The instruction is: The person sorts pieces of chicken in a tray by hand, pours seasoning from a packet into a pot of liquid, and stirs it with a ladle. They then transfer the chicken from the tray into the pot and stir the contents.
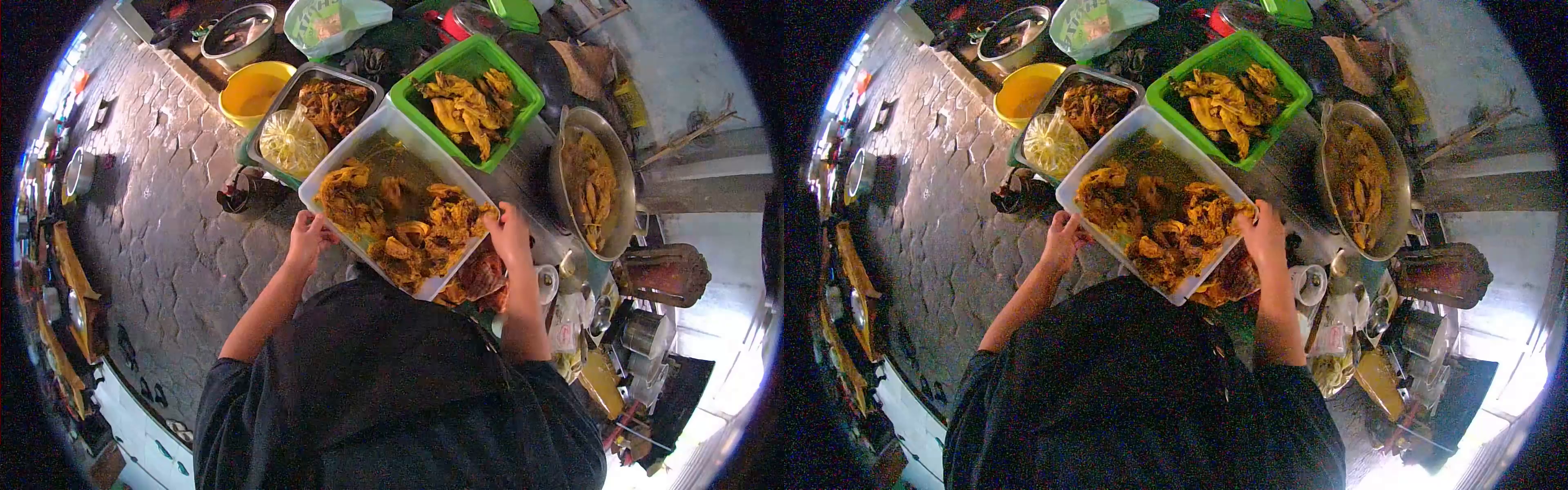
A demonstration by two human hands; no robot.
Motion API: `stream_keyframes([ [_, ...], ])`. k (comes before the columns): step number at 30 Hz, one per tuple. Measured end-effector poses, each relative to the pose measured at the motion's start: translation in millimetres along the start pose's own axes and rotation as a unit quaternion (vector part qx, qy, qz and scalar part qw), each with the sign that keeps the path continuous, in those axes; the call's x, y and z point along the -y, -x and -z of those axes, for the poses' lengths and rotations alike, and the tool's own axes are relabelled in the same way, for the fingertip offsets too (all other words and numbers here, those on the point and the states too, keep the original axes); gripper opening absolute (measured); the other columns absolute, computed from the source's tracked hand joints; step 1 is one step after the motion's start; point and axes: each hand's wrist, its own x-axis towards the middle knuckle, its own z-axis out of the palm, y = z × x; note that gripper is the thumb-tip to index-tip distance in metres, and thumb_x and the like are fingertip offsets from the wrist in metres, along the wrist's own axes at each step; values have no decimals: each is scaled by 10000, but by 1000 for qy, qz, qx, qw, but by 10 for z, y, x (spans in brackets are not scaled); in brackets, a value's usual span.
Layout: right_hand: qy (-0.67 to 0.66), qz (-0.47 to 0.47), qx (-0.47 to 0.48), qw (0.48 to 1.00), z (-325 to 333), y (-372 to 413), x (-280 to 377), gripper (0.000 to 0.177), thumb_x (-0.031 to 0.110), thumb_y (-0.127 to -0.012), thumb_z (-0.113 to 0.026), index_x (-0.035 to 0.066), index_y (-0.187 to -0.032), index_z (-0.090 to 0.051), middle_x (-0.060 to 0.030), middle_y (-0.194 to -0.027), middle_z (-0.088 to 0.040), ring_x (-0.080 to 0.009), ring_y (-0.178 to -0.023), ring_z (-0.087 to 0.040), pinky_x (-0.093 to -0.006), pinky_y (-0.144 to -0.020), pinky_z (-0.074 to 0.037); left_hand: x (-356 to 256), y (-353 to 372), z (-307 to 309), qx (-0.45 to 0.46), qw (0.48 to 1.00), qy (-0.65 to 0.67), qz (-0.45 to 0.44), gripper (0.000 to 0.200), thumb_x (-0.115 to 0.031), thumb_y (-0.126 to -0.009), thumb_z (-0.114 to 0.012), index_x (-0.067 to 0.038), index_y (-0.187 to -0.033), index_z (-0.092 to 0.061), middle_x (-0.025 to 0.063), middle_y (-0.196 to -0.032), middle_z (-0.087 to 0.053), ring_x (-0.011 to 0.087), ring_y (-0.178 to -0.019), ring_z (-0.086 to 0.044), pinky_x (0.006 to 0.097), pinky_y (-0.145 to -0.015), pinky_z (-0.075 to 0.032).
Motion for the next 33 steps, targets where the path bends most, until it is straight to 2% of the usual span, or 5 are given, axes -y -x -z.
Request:
stream_keyframes([
  [4,-181,140,15,973,-313,-15,-14,512,132,-835,-619,45,-1299,-422,-137,-1217,-508,-210,-1011,-572,-323,-855,-460,-2,-21,4,4,1000,7,1,164,-186,-931,-498,-73,-964,-383,104,-791,-541,191,-606,-573,347,-559,-498],
  [7,-453,104,24,885,-20,44,439,510,192,-816,-642,51,-1267,-451,-175,-1258,-495,-302,-1111,-533,-360,-906,-435,17,-17,30,4,1000,-1,7,180,-198,-924,-512,-75,-958,-384,94,-785,-538,186,-603,-572,346,-571,-506],
  [12,-301,-105,53,946,-22,-5,172,526,200,-829,-628,49,-1294,-433,-152,-1286,-484,-248,-1120,-525,-339,-904,-425,44,-46,26,3,1000,9,-13,209,-218,-916,-527,-72,-962,-385,80,-778,-530,180,-597,-568,345,-584,-512],
  [23,89,-17,147,985,-671,-275,244,794,455,-681,-708,7,-1268,-417,-231,-1303,-424,-359,-1231,-394,-443,-1015,-336,30,-36,31,11,1000,5,-6,197,-207,-942,-487,-53,-987,-372,98,-818,-529,184,-594,-562,344,-571,-513],
  [33,157,27,259,953,-630,-475,282,811,445,-611,-776,58,-1241,-442,-156,-1355,-317,-320,-1193,-436,-425,-961,-405,10,4,4,-3,1000,-11,-16,192,-205,-936,-496,-54,-980,-386,98,-819,-529,185,-600,-564,350,-581,-520],
])
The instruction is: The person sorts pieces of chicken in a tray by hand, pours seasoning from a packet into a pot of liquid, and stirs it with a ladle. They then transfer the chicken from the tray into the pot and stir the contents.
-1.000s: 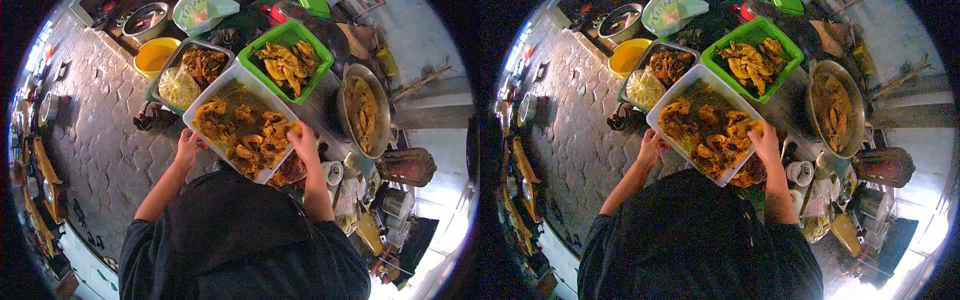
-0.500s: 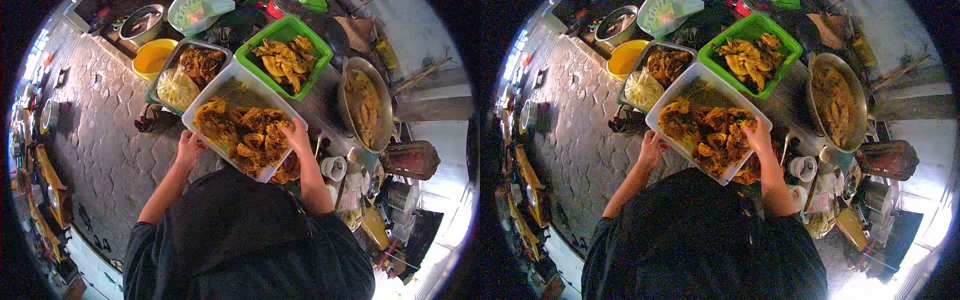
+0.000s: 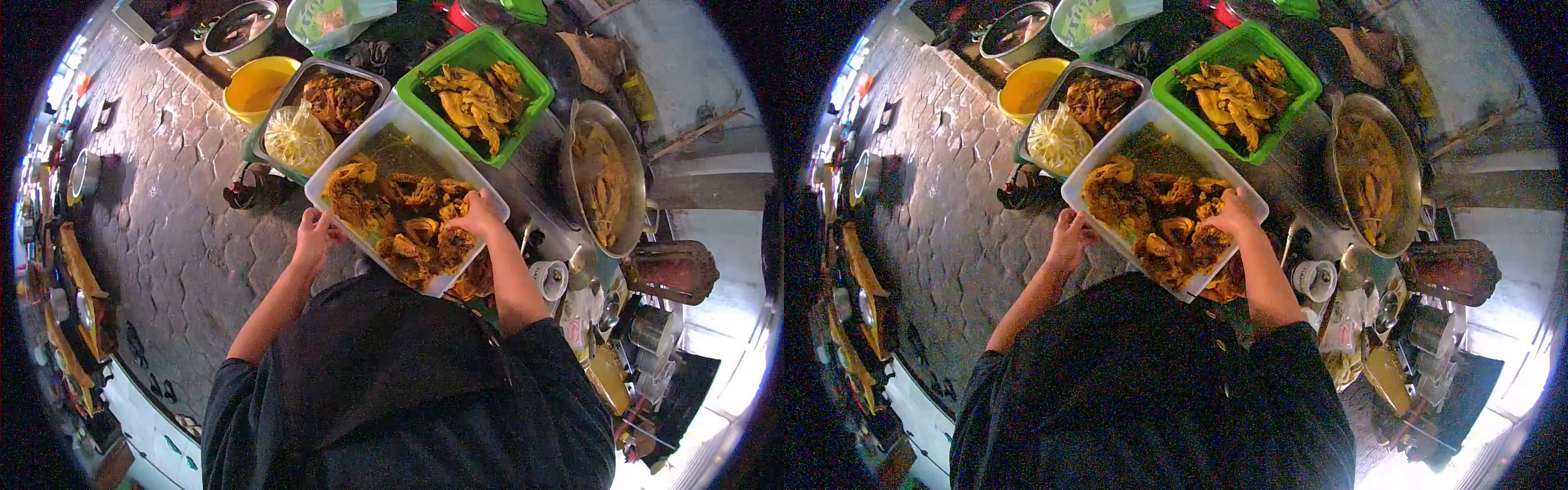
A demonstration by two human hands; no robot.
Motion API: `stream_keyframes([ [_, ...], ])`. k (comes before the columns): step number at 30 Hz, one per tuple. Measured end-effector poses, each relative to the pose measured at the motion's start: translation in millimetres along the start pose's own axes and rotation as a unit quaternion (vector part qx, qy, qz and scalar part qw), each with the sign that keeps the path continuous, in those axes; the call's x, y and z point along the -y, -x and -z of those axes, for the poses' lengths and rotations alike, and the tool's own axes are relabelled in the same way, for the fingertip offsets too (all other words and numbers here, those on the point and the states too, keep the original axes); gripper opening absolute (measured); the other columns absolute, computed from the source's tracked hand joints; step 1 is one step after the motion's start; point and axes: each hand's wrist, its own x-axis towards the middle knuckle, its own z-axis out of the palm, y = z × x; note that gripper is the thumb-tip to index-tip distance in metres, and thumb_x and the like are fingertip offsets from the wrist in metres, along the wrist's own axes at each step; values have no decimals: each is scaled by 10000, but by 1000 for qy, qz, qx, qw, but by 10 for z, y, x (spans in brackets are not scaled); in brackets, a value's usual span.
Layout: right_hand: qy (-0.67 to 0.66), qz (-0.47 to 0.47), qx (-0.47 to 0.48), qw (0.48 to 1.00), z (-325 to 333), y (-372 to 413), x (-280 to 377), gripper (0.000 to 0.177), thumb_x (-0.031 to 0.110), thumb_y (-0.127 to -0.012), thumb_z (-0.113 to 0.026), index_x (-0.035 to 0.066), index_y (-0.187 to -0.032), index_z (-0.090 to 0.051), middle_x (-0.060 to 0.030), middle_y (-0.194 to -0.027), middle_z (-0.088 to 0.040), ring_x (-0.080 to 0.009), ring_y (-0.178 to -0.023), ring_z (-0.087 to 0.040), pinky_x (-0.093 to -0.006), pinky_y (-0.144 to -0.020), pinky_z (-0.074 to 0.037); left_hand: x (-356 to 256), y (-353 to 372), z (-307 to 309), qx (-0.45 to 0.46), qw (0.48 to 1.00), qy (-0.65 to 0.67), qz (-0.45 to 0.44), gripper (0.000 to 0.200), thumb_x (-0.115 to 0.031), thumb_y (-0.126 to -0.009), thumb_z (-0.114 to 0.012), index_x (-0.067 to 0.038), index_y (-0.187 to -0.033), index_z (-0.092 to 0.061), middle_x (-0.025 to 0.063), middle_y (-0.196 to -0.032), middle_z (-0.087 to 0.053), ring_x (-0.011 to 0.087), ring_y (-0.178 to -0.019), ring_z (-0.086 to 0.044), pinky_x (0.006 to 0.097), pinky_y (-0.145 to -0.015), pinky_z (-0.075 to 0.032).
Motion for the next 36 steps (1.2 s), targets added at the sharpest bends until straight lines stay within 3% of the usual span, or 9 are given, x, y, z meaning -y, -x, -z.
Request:
stream_keyframes([
  [6,-117,-39,-14,992,25,98,85,668,364,-632,-763,57,-1147,-466,-190,-1406,-249,-323,-1191,-439,-424,-952,-408,57,-66,71,16,1000,15,21,213,-205,-941,-482,-65,-1084,-410,92,-926,-542,196,-680,-582,360,-606,-511],
  [9,-141,-16,-96,985,-16,118,193,703,288,-545,-771,19,-1133,-496,-232,-1179,-448,-394,-1030,-519,-435,-907,-439,66,-70,62,18,999,-47,16,212,-213,-941,-484,-67,-1076,-410,96,-946,-548,203,-696,-592,356,-602,-516],
  [12,-141,15,-77,987,125,66,265,718,287,-540,-772,17,-1146,-497,-229,-1241,-426,-384,-1042,-525,-419,-913,-436,20,-32,-14,14,1000,2,3,186,-202,-930,-501,-61,-967,-385,82,-768,-536,181,-584,-562,307,-527,-478],
  [18,-265,47,-91,959,203,-55,-128,613,356,-710,-710,14,-1172,-495,-164,-1084,-593,-307,-1009,-571,-376,-888,-445,-33,18,-59,15,999,24,-21,205,-208,-926,-514,-55,-968,-384,80,-766,-527,179,-576,-549,318,-541,-488],
  [20,-199,-12,-53,978,179,56,-106,574,394,-779,-665,55,-1205,-482,-141,-1243,-508,-296,-1137,-500,-372,-941,-401,-5,-2,-34,18,999,28,-17,211,-214,-925,-518,-54,-966,-387,81,-778,-526,182,-593,-551,325,-563,-496],
  [27,-191,-73,-100,974,-34,-64,-28,619,414,-799,-639,67,-1273,-443,-163,-1232,-510,-296,-1108,-519,-403,-920,-415,-15,-14,-9,13,1000,13,3,207,-217,-925,-516,-56,-965,-391,80,-780,-520,186,-586,-554,337,-573,-499],
  [30,-237,-3,-133,962,325,-16,90,553,395,-789,-641,52,-1199,-498,-171,-1153,-568,-304,-1045,-553,-387,-895,-432,-8,-10,-8,30,999,12,5,209,-219,-926,-512,-56,-970,-388,84,-790,-518,185,-597,-553,339,-583,-500],
  [32,-394,39,-67,916,630,115,162,505,388,-812,-615,41,-1165,-518,-165,-1086,-609,-316,-999,-582,-388,-862,-449,-14,1,-15,23,999,21,-13,215,-218,-925,-511,-51,-974,-384,96,-804,-529,188,-604,-555,336,-587,-499],
  [36,-219,24,-135,966,475,-22,-248,490,371,-803,-628,32,-1143,-534,-164,-1052,-626,-309,-974,-598,-394,-843,-456,29,-28,-45,56,998,22,0,219,-218,-923,-481,-26,-973,-389,105,-765,-540,192,-588,-554,335,-578,-499],
])
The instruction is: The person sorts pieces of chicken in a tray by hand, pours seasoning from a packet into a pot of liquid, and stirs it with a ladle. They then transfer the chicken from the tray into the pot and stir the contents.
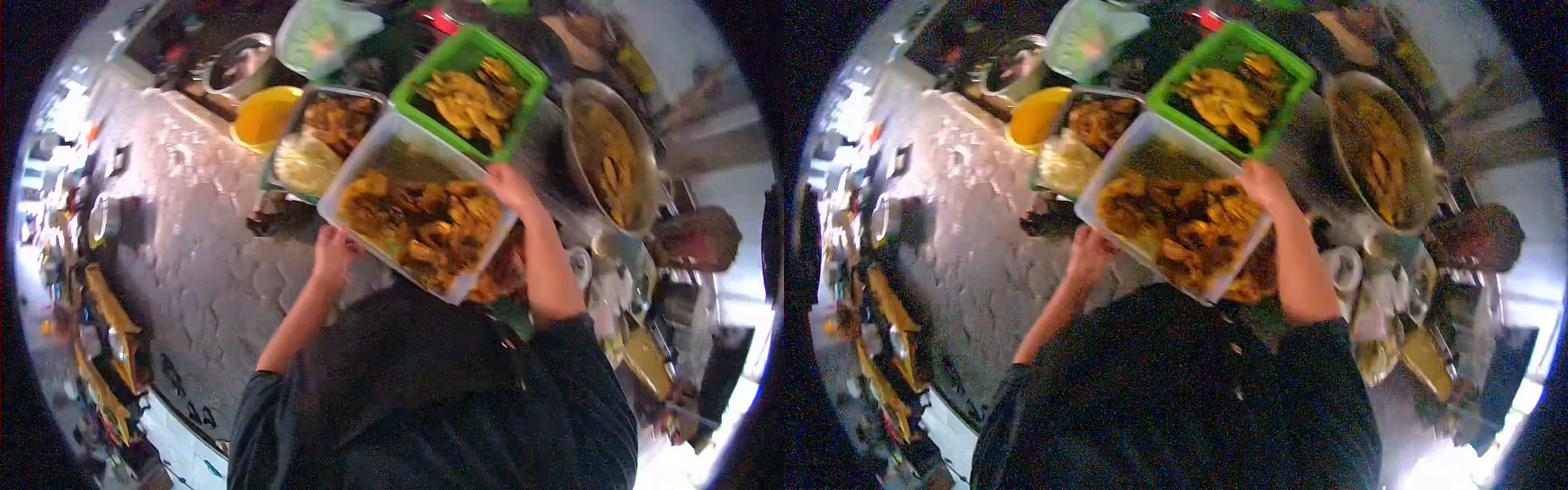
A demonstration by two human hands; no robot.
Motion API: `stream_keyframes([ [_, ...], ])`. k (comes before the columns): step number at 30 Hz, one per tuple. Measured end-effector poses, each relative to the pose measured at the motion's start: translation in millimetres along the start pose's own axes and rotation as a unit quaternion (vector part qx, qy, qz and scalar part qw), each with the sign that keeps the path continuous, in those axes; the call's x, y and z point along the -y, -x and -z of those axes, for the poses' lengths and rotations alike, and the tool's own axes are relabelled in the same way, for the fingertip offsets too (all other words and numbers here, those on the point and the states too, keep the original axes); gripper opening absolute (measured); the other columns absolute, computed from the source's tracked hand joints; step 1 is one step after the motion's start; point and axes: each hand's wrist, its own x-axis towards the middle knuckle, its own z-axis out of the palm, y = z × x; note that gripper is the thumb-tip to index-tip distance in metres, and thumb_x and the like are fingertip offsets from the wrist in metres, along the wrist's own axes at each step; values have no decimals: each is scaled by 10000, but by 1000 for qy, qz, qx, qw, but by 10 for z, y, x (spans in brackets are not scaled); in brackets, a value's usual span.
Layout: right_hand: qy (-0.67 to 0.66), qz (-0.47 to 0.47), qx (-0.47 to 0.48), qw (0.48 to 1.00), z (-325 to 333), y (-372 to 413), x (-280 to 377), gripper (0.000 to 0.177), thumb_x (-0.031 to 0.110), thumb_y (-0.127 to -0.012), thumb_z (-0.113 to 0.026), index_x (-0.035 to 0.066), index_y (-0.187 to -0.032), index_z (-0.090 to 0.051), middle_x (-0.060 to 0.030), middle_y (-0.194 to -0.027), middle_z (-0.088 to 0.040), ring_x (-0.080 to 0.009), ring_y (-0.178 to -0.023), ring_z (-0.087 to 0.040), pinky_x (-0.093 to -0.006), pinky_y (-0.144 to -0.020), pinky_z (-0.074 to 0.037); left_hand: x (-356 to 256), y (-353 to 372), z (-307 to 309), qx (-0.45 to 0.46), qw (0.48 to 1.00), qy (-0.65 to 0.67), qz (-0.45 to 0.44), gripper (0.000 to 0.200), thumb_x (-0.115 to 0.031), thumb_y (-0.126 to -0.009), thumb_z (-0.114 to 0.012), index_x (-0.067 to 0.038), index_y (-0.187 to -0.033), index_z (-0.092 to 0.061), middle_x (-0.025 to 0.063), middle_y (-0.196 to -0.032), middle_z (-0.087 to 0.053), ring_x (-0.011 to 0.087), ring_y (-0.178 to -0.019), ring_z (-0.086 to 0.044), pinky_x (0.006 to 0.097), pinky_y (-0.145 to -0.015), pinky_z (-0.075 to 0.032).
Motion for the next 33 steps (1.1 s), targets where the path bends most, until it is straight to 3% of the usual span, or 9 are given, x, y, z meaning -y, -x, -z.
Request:
stream_keyframes([
  [1,28,4,33,999,-96,-5,-177,538,363,-794,-641,39,-1200,-504,-174,-1062,-619,-309,-981,-593,-400,-843,-454,43,-67,11,17,999,28,-13,223,-222,-917,-477,-17,-959,-402,107,-745,-545,195,-582,-556,331,-572,-497],
  [2,15,37,39,998,-133,160,-175,584,370,-786,-649,45,-1241,-479,-189,-1087,-605,-323,-1011,-579,-408,-859,-450,-182,57,-38,35,944,-322,-61,228,-236,-898,-481,-12,-924,-445,107,-726,-561,203,-603,-569,334,-569,-500],
  [3,-120,-7,123,985,-160,285,-45,638,374,-764,-673,56,-1273,-459,-207,-1112,-591,-331,-1032,-570,-418,-882,-444,138,-104,166,-22,881,-426,-205,210,-236,-882,-495,-27,-898,-480,101,-734,-578,212,-629,-584,344,-575,-506],
  [4,74,79,-29,994,-456,218,-339,705,380,-711,-723,64,-1281,-455,-212,-1175,-556,-330,-1087,-539,-411,-931,-418,-82,56,-25,-29,986,-158,-51,199,-235,-898,-487,-37,-915,-484,102,-725,-577,218,-640,-584,371,-579,-515],
  [6,32,31,36,998,-447,351,-146,776,301,-697,-757,40,-1321,-378,-244,-1316,-423,-361,-1239,-395,-427,-1017,-345,176,-131,87,-39,997,47,36,214,-217,-924,-518,-49,-1001,-411,100,-814,-522,232,-660,-578,413,-577,-504],
  [14,145,-73,109,981,-551,284,307,813,326,-640,-807,56,-1287,-395,-192,-1420,-288,-320,-1318,-279,-440,-1026,-350,76,-87,121,-39,999,0,38,254,-237,-938,-498,-38,-1034,-371,111,-778,-495,219,-646,-566,397,-543,-496],
  [21,112,67,63,989,-568,129,7,819,397,-600,-772,23,-1258,-460,-220,-1187,-531,-365,-1101,-513,-391,-951,-416,250,-163,180,-42,998,40,11,212,-132,-899,-513,-69,-1068,-402,84,-809,-518,227,-668,-555,429,-617,-518],
  [24,190,6,58,980,-674,140,-45,872,398,-623,-756,-8,-1306,-398,-216,-1340,-409,-339,-1262,-367,-405,-1065,-286,56,-53,67,-37,998,49,21,173,-138,-915,-488,-73,-1048,-399,80,-790,-517,207,-668,-561,376,-582,-533],
  [33,150,-22,88,984,-202,169,172,629,351,-619,-698,27,-1134,-537,-202,-1163,-540,-317,-1072,-531,-410,-863,-447,28,-37,108,-39,999,3,24,204,-204,-925,-509,-62,-1003,-386,106,-829,-544,209,-631,-583,356,-547,-512],
])
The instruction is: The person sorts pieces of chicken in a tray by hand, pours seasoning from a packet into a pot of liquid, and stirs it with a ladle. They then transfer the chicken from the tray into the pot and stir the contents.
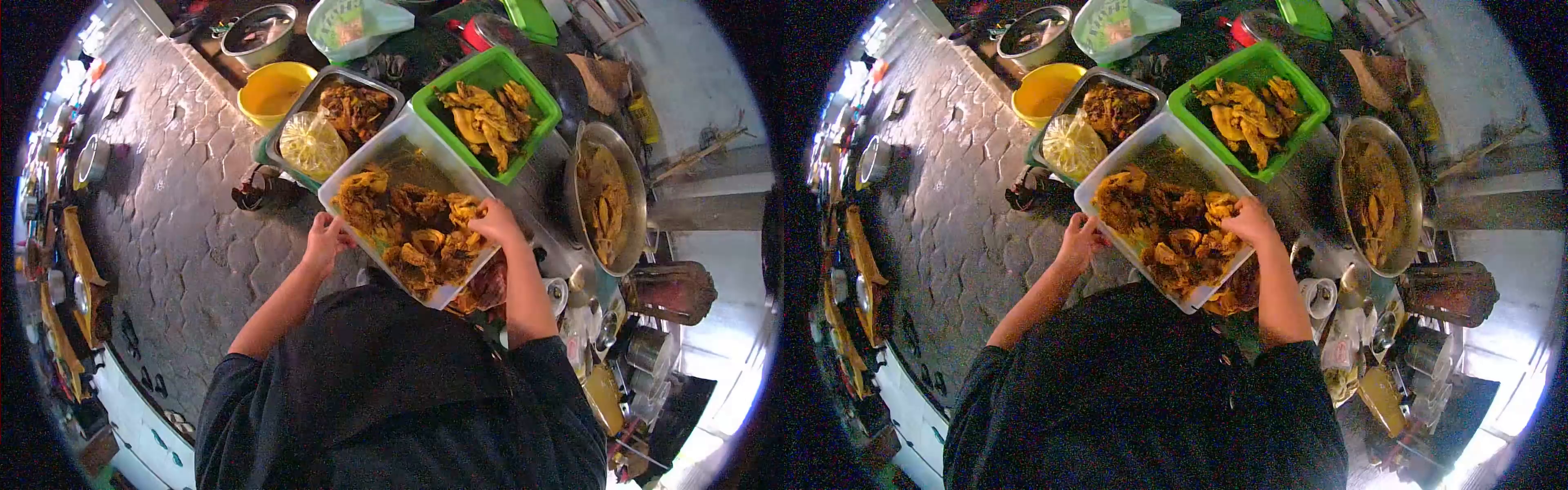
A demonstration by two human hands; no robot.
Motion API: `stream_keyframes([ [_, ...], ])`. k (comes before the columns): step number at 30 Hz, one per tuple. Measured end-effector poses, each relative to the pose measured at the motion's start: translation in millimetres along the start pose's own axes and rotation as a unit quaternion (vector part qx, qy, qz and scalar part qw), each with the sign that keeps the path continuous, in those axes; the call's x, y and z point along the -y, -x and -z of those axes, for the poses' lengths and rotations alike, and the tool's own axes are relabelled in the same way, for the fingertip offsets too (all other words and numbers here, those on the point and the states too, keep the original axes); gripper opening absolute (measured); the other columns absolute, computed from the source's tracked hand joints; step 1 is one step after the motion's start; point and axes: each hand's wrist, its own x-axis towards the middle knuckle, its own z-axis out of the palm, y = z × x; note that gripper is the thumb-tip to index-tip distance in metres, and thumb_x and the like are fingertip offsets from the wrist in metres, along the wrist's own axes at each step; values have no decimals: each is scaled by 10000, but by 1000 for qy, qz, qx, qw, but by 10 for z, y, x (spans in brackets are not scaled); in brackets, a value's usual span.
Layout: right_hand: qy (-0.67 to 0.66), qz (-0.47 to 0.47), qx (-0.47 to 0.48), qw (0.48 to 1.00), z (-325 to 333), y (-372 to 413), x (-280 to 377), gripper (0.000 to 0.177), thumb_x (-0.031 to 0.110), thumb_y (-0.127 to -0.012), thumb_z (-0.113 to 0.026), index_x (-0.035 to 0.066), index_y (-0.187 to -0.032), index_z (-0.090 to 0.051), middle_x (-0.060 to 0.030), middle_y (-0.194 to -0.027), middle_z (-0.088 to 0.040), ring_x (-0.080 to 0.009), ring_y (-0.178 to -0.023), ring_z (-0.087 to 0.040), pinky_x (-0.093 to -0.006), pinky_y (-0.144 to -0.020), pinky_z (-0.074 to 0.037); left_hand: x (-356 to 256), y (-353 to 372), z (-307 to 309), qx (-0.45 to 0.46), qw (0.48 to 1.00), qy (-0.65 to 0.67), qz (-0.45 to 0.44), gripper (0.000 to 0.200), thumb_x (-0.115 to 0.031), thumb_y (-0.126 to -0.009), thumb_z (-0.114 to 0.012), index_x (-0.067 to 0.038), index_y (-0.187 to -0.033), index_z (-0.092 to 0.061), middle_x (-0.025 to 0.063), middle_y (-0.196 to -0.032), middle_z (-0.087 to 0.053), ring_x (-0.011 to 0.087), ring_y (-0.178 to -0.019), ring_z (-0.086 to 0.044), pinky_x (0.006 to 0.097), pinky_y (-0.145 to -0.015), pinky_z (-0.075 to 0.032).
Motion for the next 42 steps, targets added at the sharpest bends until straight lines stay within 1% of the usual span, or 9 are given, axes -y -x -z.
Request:
stream_keyframes([
  [6,-158,0,45,986,495,63,434,613,339,-642,-716,12,-1129,-541,-168,-1081,-591,-292,-1011,-572,-348,-890,-439,-46,64,-63,-15,1000,10,-5,210,-214,-923,-515,-62,-989,-386,100,-783,-528,209,-599,-578,354,-548,-505],
  [11,-242,235,-90,937,414,-170,508,640,410,-687,-745,25,-1152,-531,-158,-1096,-602,-255,-938,-608,-349,-821,-471,-34,60,-47,-6,1000,22,-6,216,-222,-920,-523,-61,-977,-391,88,-768,-525,205,-591,-575,349,-548,-499],
  [13,-282,171,-40,943,549,120,591,646,404,-690,-744,23,-1164,-527,-158,-1100,-602,-267,-957,-600,-352,-848,-463,-27,59,-37,-3,1000,22,-11,220,-228,-919,-527,-63,-974,-392,84,-761,-525,204,-593,-575,350,-551,-498],
  [16,-146,174,35,973,319,110,226,680,388,-650,-751,57,-1196,-518,-181,-1203,-536,-292,-1085,-533,-377,-921,-426,-37,57,-41,9,1000,16,-10,229,-234,-916,-534,-66,-976,-389,83,-745,-525,201,-593,-573,355,-565,-496],
  [20,-36,195,51,979,-119,465,42,698,389,-625,-741,98,-1216,-510,-189,-1192,-528,-332,-1116,-505,-403,-942,-413,-121,124,-99,2,1000,-5,-13,230,-232,-915,-538,-68,-974,-387,86,-744,-531,197,-593,-571,359,-583,-497],
  [25,40,101,15,994,-226,719,270,549,323,-659,-683,107,-1140,-532,-154,-1085,-570,-379,-1049,-516,-447,-906,-428,-99,112,-80,-1,1000,-9,-4,221,-232,-919,-530,-70,-978,-392,89,-769,-542,192,-599,-572,350,-586,-501],
  [37,-43,229,-15,972,172,640,40,197,141,-646,-617,39,-810,-575,-164,-828,-605,-348,-839,-585,-428,-726,-464,-59,65,-39,1,1000,-18,-7,184,-220,-933,-502,-78,-971,-391,82,-781,-549,185,-600,-573,334,-579,-506],
  [38,-19,232,-23,972,250,582,69,281,169,-632,-687,23,-842,-570,-149,-799,-594,-281,-779,-588,-364,-702,-462,-64,66,-51,1,1000,-14,-7,185,-223,-935,-499,-80,-967,-387,82,-774,-545,183,-599,-572,332,-574,-505],
  [42,-154,205,-65,964,502,526,297,344,191,-664,-708,54,-956,-588,-140,-921,-616,-229,-850,-590,-348,-740,-472,-50,72,-60,3,1000,1,-21,191,-229,-936,-497,-78,-967,-385,83,-769,-538,183,-597,-572,330,-561,-504],
])
